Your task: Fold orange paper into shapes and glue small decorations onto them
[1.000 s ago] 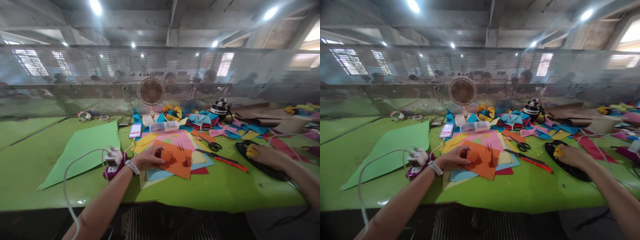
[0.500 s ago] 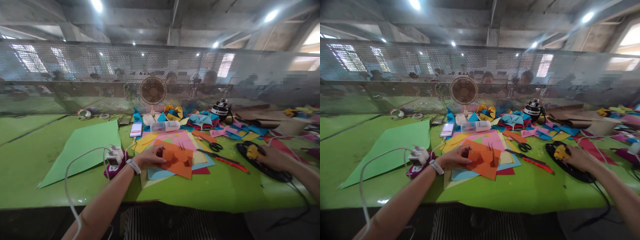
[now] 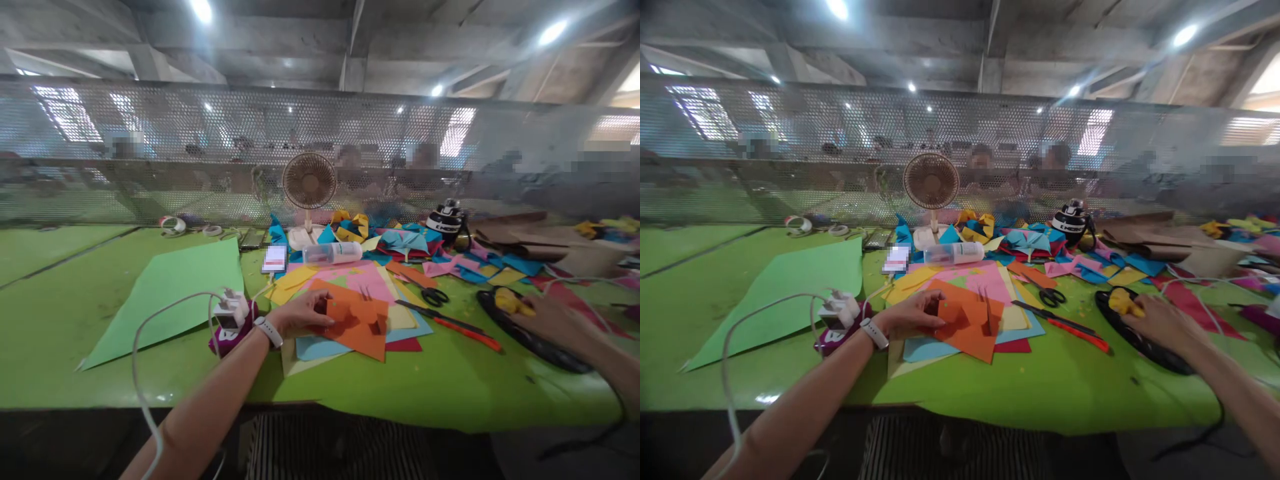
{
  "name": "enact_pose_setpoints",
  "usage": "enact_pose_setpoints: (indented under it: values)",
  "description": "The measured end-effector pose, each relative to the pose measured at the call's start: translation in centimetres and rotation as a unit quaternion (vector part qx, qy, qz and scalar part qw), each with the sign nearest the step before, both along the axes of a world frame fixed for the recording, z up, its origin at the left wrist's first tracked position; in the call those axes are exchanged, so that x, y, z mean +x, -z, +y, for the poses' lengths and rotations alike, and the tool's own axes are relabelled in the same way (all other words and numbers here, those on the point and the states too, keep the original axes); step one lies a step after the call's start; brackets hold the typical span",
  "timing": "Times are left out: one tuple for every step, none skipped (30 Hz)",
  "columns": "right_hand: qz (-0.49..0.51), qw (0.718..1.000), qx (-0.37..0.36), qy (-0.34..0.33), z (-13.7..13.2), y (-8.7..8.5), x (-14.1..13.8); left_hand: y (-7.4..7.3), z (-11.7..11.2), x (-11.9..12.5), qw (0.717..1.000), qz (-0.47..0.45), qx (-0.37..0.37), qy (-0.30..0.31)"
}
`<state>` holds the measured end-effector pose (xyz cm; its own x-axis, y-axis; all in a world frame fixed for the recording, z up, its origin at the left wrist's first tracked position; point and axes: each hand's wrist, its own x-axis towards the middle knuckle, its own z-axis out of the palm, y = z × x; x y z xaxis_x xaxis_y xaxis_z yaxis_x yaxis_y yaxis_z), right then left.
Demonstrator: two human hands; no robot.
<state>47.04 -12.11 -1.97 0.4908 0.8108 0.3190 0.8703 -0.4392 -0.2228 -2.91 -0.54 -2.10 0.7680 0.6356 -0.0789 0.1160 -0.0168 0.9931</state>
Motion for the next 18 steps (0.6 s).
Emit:
enact_pose_setpoints:
  values:
    - [0.032,0.999,0.012,-0.009,-0.1,-0.2,-0.3,0.0,-0.1,0.0,1.000,-0.005,-0.012,-0.002]
    - [0.088,0.995,0.034,-0.018,-0.2,-0.6,-0.9,0.1,-0.2,0.1,1.000,-0.012,-0.024,-0.003]
    - [0.152,0.986,0.063,-0.018,-0.3,-1.0,-1.9,0.2,-0.3,0.1,0.999,-0.019,-0.033,-0.003]
    - [0.225,0.969,0.099,-0.030,-0.4,-1.5,-3.3,0.3,-0.3,0.1,0.999,-0.024,-0.041,-0.004]
    - [0.301,0.945,0.108,-0.063,-0.3,-2.0,-5.0,0.4,-0.3,0.1,0.999,-0.026,-0.047,-0.005]
    - [0.354,0.925,0.121,-0.064,-0.2,-2.5,-7.0,0.4,-0.2,0.1,0.998,-0.028,-0.048,-0.009]
    - [0.396,0.905,0.114,-0.101,0.0,-2.9,-9.2,0.5,-0.2,0.2,0.998,-0.028,-0.046,-0.012]
    - [0.428,0.887,0.113,-0.128,0.2,-3.3,-11.5,0.5,-0.1,0.2,0.999,-0.029,-0.040,-0.013]
    - [0.457,0.869,0.082,-0.169,0.5,-3.5,-13.8,0.5,0.0,0.2,0.999,-0.027,-0.030,-0.010]
    - [0.480,0.850,0.060,-0.207,0.8,-3.6,-16.0,0.5,0.2,0.2,1.000,-0.024,-0.018,-0.004]
    - [0.494,0.833,0.030,-0.248,1.1,-3.6,-18.1,0.4,0.3,0.2,1.000,-0.020,-0.007,0.004]
    - [0.498,0.824,-0.002,-0.272,1.3,-3.4,-19.9,0.4,0.4,0.2,1.000,-0.013,0.002,0.009]
    - [0.498,0.815,-0.030,-0.296,1.5,-3.2,-21.5,0.4,0.5,0.2,1.000,-0.005,0.009,0.013]
    - [0.492,0.807,-0.053,-0.323,1.7,-3.0,-22.8,0.4,0.6,0.3,1.000,0.003,0.014,0.013]
    - [0.481,0.800,-0.063,-0.354,1.8,-2.7,-23.9,0.4,0.7,0.3,1.000,0.010,0.018,0.010]
    - [0.469,0.792,-0.074,-0.385,1.9,-2.5,-24.8,0.5,0.7,0.3,1.000,0.015,0.021,0.006]
    - [0.458,0.787,-0.083,-0.406,1.9,-2.3,-25.5,0.6,0.8,0.3,1.000,0.017,0.020,0.004]
    - [0.447,0.786,-0.087,-0.419,1.8,-2.1,-26.1,0.7,0.8,0.4,1.000,0.013,0.016,0.005]
